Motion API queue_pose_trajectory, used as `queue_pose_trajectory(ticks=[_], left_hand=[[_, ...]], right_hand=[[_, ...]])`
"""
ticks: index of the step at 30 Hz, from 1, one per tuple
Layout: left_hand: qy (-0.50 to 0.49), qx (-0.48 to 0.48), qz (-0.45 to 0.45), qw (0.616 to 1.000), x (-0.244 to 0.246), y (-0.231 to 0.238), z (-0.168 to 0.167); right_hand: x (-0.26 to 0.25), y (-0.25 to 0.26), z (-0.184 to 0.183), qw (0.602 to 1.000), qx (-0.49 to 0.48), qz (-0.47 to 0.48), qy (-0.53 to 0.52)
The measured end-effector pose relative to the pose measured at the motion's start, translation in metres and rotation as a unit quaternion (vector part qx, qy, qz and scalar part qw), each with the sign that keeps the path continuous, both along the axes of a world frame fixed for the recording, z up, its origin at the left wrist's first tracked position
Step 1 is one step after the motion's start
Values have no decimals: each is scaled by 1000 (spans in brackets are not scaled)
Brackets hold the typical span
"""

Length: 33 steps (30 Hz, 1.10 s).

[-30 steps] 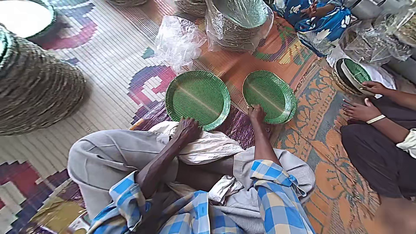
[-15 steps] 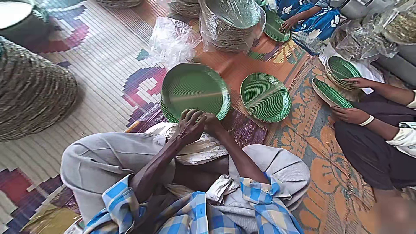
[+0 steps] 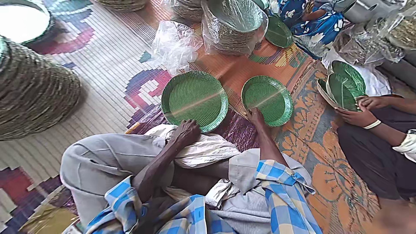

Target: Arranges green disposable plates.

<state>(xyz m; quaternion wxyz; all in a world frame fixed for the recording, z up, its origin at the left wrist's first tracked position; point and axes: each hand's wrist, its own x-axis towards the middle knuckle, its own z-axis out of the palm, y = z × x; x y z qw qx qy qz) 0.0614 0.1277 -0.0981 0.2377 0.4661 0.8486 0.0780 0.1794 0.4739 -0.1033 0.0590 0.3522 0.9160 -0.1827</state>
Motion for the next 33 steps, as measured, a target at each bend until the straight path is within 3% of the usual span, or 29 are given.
queue_pose_trajectory(ticks=[19, 23, 24, 26, 27, 29, 31, 33], left_hand=[[-2, 5, -10, 1000, 1, -3, -2], [6, 9, -11, 1000, 0, -2, -2], [18, 38, -14, 999, 0, -3, -4], [72, 184, -17, 980, 4, -9, -11], [127, 285, -14, 950, 6, -9, -14], [229, 423, -11, 877, 9, -4, -19], [278, 455, -13, 846, 9, -2, -20], [254, 395, -11, 883, 10, -5, -19]], right_hand=[[-3, 2, 2, 977, -91, -178, 71], [-12, -2, 19, 961, -39, -242, 129], [-17, -7, 33, 962, -5, -223, 155], [-27, -28, 57, 958, 80, -107, 255], [-33, -44, 63, 942, 104, -29, 318], [-37, -91, 64, 918, 63, 116, 373], [-40, -147, 42, 921, -30, 223, 318], [-47, -185, 23, 943, -133, 274, 133]])
